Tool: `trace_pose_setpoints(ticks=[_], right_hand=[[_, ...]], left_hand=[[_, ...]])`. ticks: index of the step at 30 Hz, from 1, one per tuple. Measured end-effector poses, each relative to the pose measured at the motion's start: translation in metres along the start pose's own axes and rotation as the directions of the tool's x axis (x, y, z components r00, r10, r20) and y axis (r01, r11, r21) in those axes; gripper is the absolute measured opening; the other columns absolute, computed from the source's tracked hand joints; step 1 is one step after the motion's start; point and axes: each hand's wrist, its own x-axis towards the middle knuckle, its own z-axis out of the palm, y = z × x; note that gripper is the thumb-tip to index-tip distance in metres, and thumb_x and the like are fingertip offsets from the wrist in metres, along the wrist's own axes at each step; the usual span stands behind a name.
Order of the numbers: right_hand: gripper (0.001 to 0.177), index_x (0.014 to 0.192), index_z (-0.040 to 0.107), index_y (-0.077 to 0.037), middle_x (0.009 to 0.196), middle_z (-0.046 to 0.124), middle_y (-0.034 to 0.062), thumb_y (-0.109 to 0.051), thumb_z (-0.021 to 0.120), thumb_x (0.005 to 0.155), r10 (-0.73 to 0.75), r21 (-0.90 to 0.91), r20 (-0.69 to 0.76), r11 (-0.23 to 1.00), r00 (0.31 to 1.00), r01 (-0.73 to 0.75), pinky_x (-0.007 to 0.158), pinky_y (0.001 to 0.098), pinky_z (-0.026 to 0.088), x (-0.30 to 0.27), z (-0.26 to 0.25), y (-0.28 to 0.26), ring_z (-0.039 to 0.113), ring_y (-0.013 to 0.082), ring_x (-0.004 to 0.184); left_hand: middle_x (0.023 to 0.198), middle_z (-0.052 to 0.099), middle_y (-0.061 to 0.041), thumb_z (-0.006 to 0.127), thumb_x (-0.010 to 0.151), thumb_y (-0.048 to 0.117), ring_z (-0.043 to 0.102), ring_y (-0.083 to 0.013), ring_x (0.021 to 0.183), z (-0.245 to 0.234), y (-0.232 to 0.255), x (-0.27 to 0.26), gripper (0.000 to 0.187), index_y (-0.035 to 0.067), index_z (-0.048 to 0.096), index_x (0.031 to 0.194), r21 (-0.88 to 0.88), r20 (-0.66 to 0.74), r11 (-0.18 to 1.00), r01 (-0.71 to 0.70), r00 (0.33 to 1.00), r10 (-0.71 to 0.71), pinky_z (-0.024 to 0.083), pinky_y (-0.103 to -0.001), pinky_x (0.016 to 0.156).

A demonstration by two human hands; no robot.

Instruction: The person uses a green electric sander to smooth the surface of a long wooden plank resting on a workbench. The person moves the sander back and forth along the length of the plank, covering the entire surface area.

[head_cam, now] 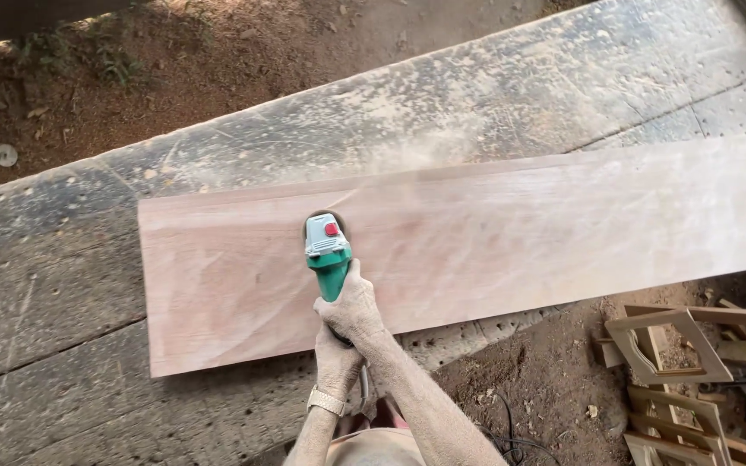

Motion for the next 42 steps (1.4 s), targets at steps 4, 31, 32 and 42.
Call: trace_pose_setpoints(ticks=[4, 31, 32, 42], right_hand=[[0.068, 0.12, 0.041, 0.005, 0.09, 0.071, 0.0288, -0.016, 0.079, 0.067, 0.039, -0.006, -0.013, 0.999, 0.999, -0.039, 0.076, 0.0455, 0.064, 0.001, -0.039, 0.025, 0.076, 0.0419, 0.087], [0.08, 0.136, 0.039, -0.001, 0.105, 0.071, 0.0229, -0.016, 0.081, 0.07, 0.221, 0.061, -0.173, 0.975, 0.96, -0.213, 0.075, 0.0397, 0.068, 0.024, -0.26, 0.18, 0.077, 0.0329, 0.091], [0.086, 0.141, 0.035, -0.002, 0.107, 0.07, 0.0215, -0.016, 0.08, 0.069, 0.254, 0.082, -0.191, 0.967, 0.948, -0.243, 0.072, 0.0392, 0.069, 0.025, -0.266, 0.187, 0.077, 0.0315, 0.09], [0.083, 0.139, 0.044, -0.002, 0.108, 0.069, 0.0195, -0.021, 0.081, 0.067, 0.226, 0.115, -0.374, 0.974, 0.9, -0.197, 0.078, 0.039, 0.066, 0.011, -0.332, 0.226, 0.074, 0.028, 0.092]], left_hand=[[0.106, 0.078, -0.015, 0.089, 0.066, 0.025, 0.076, -0.0213, 0.097, 0.043, 0.007, -0.009, 0.074, 0.003, 0.057, 0.128, 0.026, 0.053, 0.991, 0.134, 0.989, -0.135, 0.06, -0.034, 0.085], [0.107, 0.078, -0.013, 0.094, 0.058, 0.04, 0.077, -0.0214, 0.098, 0.3, 0.019, -0.04, 0.081, 0.005, 0.059, 0.122, 0.123, 0.155, 0.992, 0.012, 0.988, -0.031, 0.062, -0.035, 0.09], [0.107, 0.077, -0.013, 0.094, 0.057, 0.041, 0.077, -0.0212, 0.098, 0.308, 0.022, -0.04, 0.082, 0.004, 0.058, 0.121, 0.14, 0.185, 0.99, 0.03, 0.981, -0.056, 0.062, -0.034, 0.09], [0.097, 0.075, -0.018, 0.093, 0.061, 0.039, 0.076, -0.032, 0.096, 0.366, 0.029, -0.047, 0.075, 0.001, 0.058, 0.114, 0.266, 0.329, 0.962, -0.063, 0.944, -0.029, 0.06, -0.039, 0.088]])
